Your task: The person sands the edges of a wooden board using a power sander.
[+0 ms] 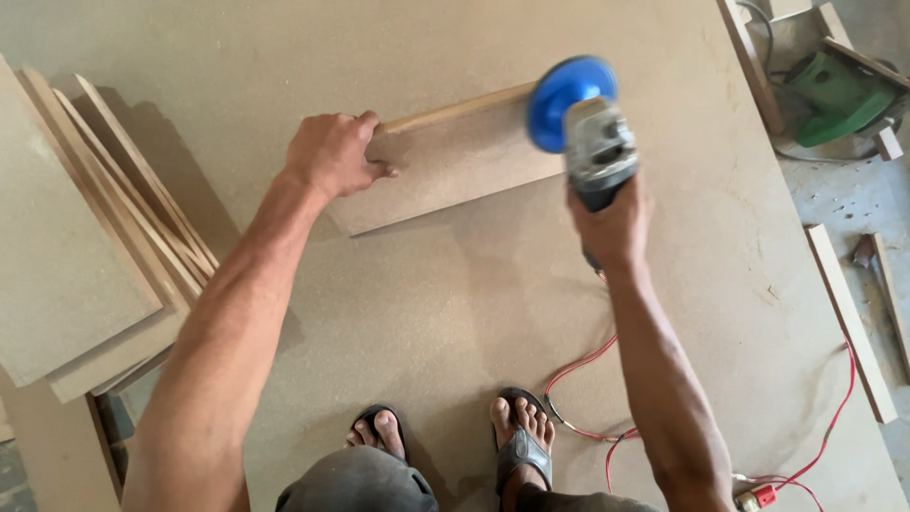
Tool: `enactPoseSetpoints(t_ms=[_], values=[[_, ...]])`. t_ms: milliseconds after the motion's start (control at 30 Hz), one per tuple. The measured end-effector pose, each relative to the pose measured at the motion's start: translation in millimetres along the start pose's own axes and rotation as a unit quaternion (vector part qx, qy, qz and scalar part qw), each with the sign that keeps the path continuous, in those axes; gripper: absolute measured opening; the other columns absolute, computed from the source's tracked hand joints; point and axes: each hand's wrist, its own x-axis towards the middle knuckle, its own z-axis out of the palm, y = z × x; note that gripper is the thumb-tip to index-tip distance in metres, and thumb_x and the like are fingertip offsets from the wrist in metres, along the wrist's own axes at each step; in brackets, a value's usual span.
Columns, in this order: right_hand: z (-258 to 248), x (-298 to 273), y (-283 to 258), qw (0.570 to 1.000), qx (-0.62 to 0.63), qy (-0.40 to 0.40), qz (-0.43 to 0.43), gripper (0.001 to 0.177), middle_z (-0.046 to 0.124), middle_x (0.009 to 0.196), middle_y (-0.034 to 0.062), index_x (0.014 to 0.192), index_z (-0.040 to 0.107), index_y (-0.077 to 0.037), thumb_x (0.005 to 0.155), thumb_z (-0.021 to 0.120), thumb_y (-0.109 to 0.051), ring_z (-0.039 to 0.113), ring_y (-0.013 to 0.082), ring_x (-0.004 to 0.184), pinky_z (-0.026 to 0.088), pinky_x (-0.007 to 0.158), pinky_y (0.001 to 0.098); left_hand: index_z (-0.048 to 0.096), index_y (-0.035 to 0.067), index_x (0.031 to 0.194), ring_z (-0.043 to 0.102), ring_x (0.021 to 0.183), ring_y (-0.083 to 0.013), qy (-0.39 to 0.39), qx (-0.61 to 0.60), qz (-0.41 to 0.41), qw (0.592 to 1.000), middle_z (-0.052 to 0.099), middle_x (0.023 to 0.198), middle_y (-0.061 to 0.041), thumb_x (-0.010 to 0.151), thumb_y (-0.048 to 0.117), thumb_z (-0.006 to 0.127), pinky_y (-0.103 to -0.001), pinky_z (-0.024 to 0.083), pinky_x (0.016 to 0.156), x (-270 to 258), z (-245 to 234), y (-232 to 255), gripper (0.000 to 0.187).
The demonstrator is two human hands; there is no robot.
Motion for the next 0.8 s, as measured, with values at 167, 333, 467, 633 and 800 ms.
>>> enactPoseSetpoints(t_ms=[167, 333, 467, 633, 800], values=[[49, -18, -12, 0.992, -0.02, -0.098, -0.081, 0.067, 0.072, 0.11, 0.0265, 0.13, 0.049, 0.009, 0.083, 0.089, -0.017, 0.077, 0.0346, 0.093, 0.065, 0.077, 0.0398, 0.067, 0.004, 0.12, 0.067, 0.054, -0.019, 0.01, -0.006, 0.0, 1.0, 0.073, 0.078, -0.011, 0.078, 0.061, 0.083, -0.034, 0.058, 0.049, 3, 4, -1, 0.072], [64, -22, -43, 0.984, -0.008, -0.115, -0.135, 0.075, 0.071, 0.111, 0.0285, 0.132, 0.046, 0.012, 0.077, 0.089, -0.016, 0.076, 0.0372, 0.091, 0.065, 0.078, 0.0404, 0.068, 0.006, 0.12, 0.069, 0.057, -0.0194, 0.025, -0.03, 0.0, 0.999, 0.075, 0.082, -0.012, 0.079, 0.056, 0.084, -0.033, 0.059, 0.051, 0, 4, -2, 0.067], [63, -24, -57, 0.983, -0.002, -0.116, -0.145, 0.077, 0.071, 0.111, 0.0282, 0.132, 0.049, 0.01, 0.073, 0.09, -0.016, 0.076, 0.0397, 0.09, 0.064, 0.076, 0.0447, 0.067, 0.007, 0.123, 0.07, 0.059, -0.0212, -0.002, -0.025, -0.014, 1.0, 0.075, 0.083, -0.013, 0.079, 0.056, 0.084, -0.034, 0.059, 0.053, 1, -2, 1, 0.068], [61, -22, -25, 0.986, -0.028, -0.141, -0.084, 0.077, 0.071, 0.112, 0.025, 0.136, 0.046, 0.008, 0.079, 0.088, -0.022, 0.075, 0.0342, 0.093, 0.064, 0.078, 0.042, 0.071, 0.007, 0.115, 0.07, 0.064, -0.0219, 0.056, 0.005, 0.026, 0.998, 0.075, 0.08, -0.011, 0.075, 0.062, 0.084, -0.037, 0.059, 0.061, -1, -2, -1, 0.069], [30, -5, 20, 0.996, -0.017, -0.082, 0.028, 0.067, 0.073, 0.11, 0.0208, 0.131, 0.052, 0.005, 0.082, 0.089, -0.023, 0.075, 0.0281, 0.094, 0.062, 0.079, 0.0398, 0.068, 0.004, 0.123, 0.067, 0.053, -0.0209, 0.001, 0.031, 0.004, 1.0, 0.071, 0.071, -0.012, 0.079, 0.07, 0.078, -0.035, 0.059, 0.051, -2, -1, -1, 0.08]])
